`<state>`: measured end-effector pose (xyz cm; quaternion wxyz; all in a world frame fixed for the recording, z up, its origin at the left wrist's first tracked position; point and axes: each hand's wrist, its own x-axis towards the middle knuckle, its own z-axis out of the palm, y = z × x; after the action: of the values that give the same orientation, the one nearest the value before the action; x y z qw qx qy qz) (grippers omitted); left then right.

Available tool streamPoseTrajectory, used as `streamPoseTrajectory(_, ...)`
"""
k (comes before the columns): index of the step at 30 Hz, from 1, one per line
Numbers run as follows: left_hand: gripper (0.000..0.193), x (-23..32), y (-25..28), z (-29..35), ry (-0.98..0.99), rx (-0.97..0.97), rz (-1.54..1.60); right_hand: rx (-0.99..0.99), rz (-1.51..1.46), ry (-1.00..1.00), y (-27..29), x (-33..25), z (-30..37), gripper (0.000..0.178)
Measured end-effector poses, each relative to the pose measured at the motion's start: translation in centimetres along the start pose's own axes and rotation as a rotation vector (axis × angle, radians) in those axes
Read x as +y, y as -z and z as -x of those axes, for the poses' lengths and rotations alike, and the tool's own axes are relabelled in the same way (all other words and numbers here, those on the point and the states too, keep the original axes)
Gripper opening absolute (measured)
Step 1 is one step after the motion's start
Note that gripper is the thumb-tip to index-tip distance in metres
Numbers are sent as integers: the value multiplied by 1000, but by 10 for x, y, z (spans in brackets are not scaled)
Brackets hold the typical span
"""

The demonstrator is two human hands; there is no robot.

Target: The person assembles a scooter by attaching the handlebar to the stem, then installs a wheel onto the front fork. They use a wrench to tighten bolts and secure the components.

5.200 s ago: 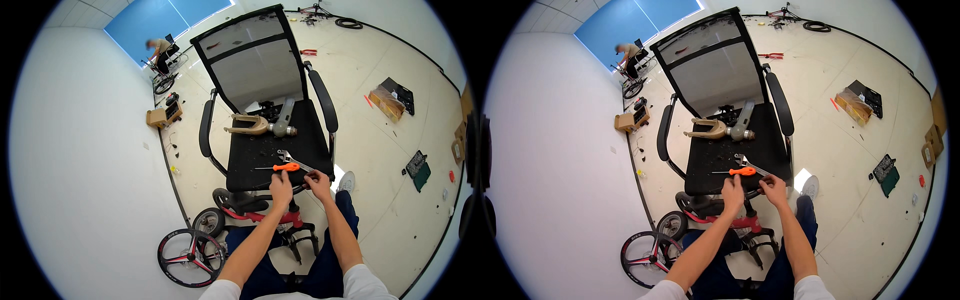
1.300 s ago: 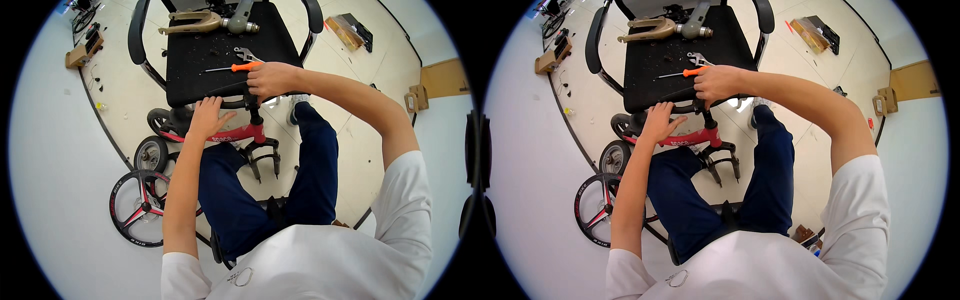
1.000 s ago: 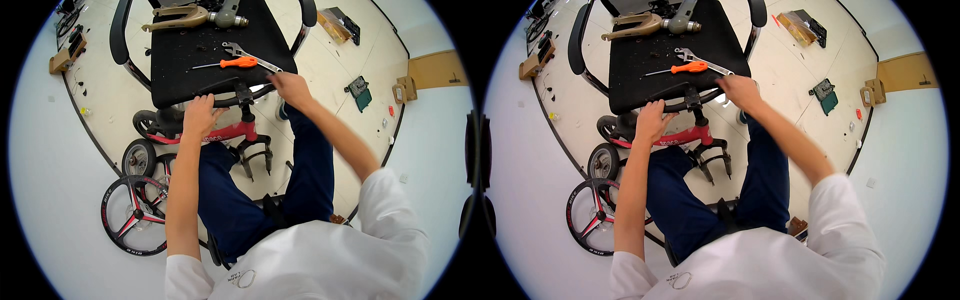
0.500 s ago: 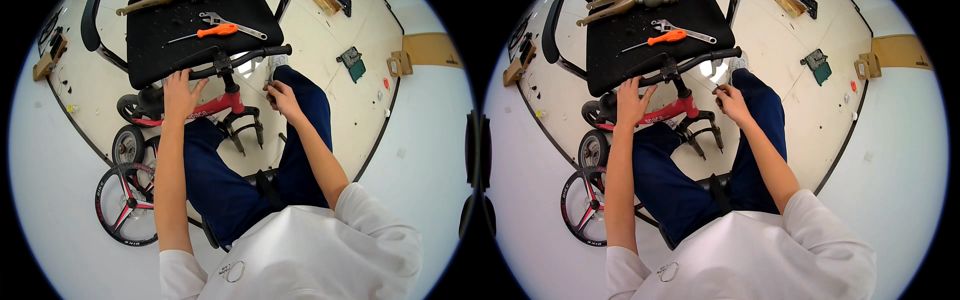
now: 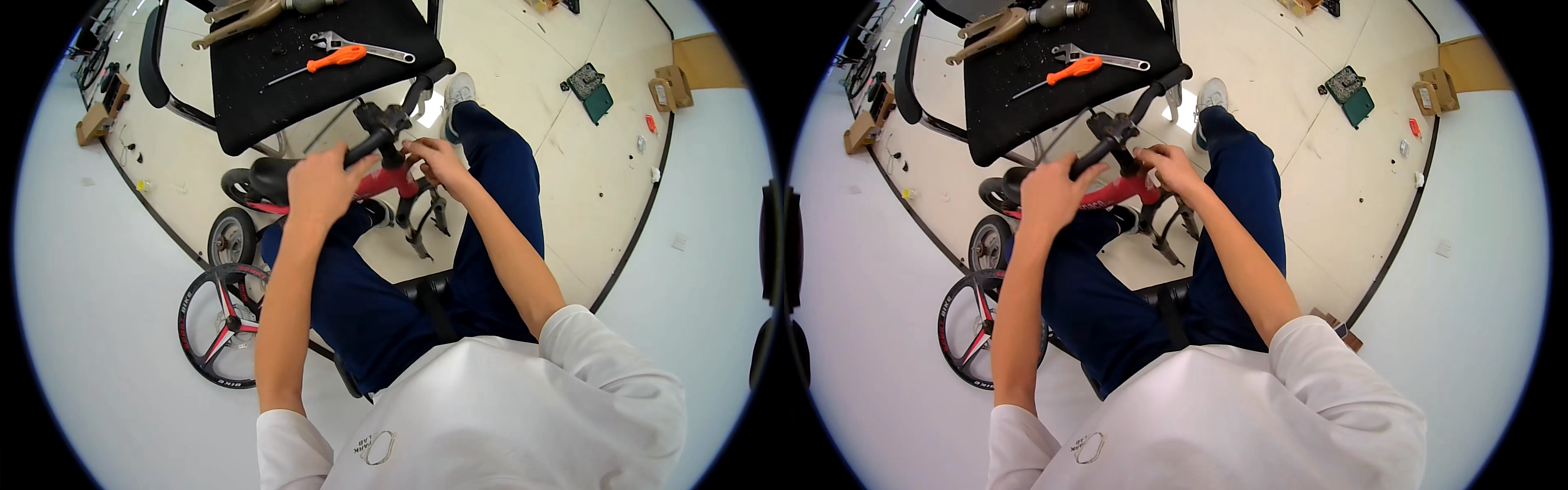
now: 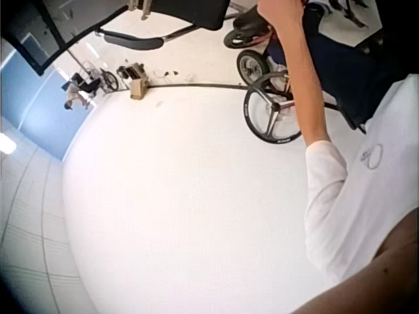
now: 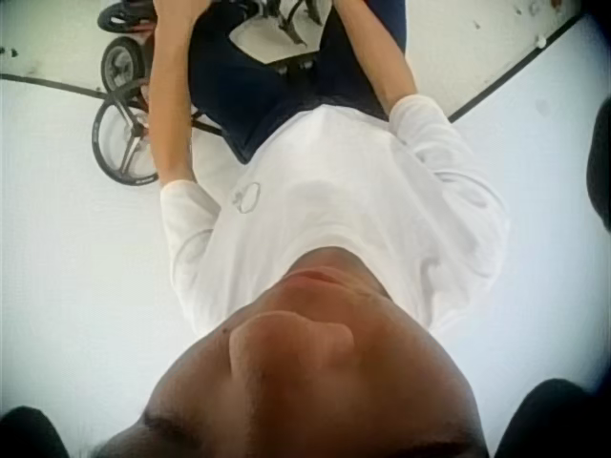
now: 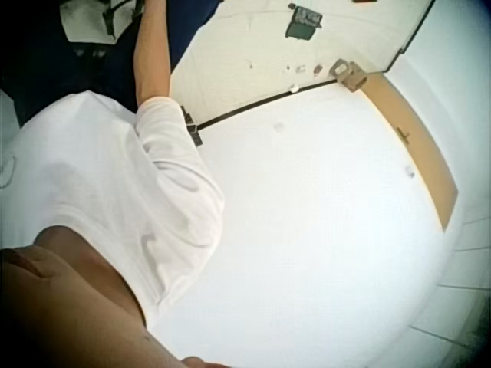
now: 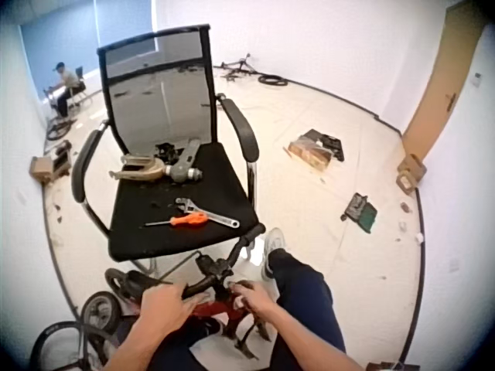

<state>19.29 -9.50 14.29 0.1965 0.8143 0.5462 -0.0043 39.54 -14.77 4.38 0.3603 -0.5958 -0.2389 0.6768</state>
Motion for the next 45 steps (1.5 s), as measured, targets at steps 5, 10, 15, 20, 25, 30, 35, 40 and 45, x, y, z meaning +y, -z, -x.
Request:
streamPoseTrajectory(5, 50, 56, 8, 44, 75, -89, 221, -33, -521, 72, 4, -25, 25, 43)
streamPoseTrajectory(10, 40, 82, 11, 79, 172, -110, 428, 129, -111, 88, -15, -42, 48, 39)
streamPoseTrajectory(15, 29, 99, 30, 121, 224, -78, 588, 33, -52, 125, -33, -53, 69, 38)
streamPoseTrajectory(20, 27, 100, 7, 168, 376, -12, 882, -96, 188, 220, -67, -57, 79, 43)
streamPoseTrajectory(25, 24, 99, -6, 169, 327, 300, 901, -91, 316, 343, -79, -65, 72, 47)
streamPoseTrajectory(30, 25, 81, -20, 169, 286, 374, 921, 143, 955, 408, -76, -99, 94, 57)
streamPoseTrajectory(35, 24, 67, -21, 170, 308, 379, 962, 142, 1105, 727, -137, -125, 133, 52)
streamPoseTrajectory(40, 22, 54, -20, 173, 208, 443, 1008, -66, 1427, 707, -193, -99, 110, 28)
streamPoseTrajectory(45, 25, 50, -10, 174, 256, 347, 1000, 16, 920, 675, -194, -90, 97, 22)
